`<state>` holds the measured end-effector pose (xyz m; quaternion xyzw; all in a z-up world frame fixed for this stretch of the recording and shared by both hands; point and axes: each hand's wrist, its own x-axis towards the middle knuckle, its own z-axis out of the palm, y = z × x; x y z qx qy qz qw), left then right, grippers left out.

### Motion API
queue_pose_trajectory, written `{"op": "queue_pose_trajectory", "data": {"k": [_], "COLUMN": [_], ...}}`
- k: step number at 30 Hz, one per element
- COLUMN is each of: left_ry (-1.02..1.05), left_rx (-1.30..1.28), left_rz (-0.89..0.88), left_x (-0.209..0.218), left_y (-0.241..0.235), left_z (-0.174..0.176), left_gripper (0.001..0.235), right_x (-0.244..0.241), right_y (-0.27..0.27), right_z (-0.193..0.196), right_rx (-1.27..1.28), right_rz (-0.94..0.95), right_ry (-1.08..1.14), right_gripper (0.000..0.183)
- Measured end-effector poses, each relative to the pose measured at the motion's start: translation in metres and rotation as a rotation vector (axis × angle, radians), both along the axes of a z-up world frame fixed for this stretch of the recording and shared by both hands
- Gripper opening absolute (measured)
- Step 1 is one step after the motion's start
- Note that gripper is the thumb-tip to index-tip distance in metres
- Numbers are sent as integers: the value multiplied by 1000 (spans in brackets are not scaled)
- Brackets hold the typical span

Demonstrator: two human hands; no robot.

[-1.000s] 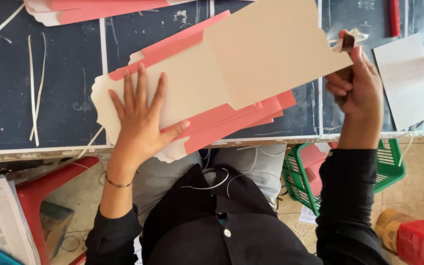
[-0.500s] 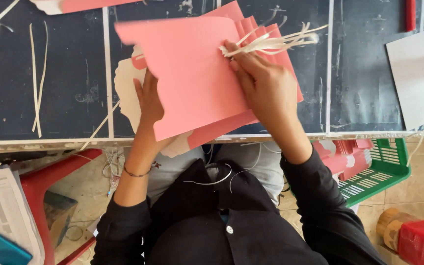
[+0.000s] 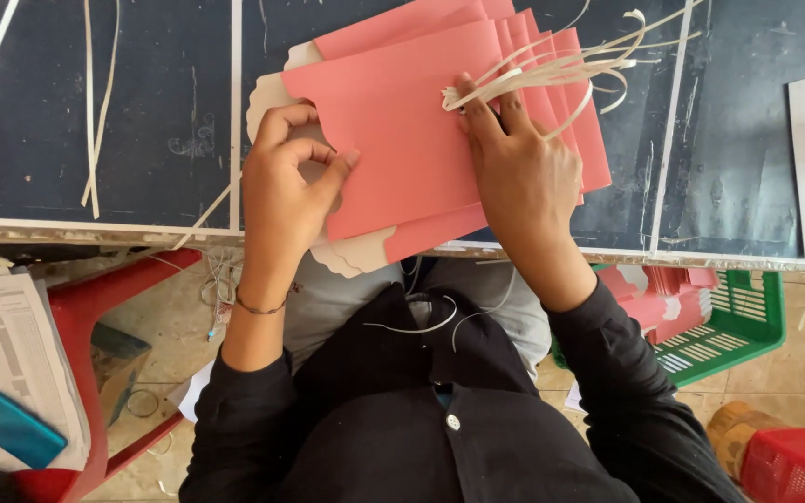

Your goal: Assembling paper folders by folding pre-cut sheets and stacking them on a workbench.

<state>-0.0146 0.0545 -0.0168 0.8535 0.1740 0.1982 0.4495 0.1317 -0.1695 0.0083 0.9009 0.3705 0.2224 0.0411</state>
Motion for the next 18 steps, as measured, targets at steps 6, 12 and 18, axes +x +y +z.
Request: {"op": "queue_pose_trajectory", "data": {"k": [6, 12, 18], "left_ry": [-32, -36, 259], "left_rx": [35, 151, 818], "left_rz": [10, 50, 209], "left_x": [1, 3, 17], "left_y": [-4, -10, -8], "left_z": [-2, -2, 33], "left_gripper": [29, 30, 82], "right_x": [0, -2, -4], "right_y": [-1, 0, 0], "right_z": [-13, -16, -22], "right_rx": [-67, -114, -102], "right_rz": [-19, -39, -58], "right_ry": [-113, -167, -73], "right_gripper": [32, 33, 38]}}
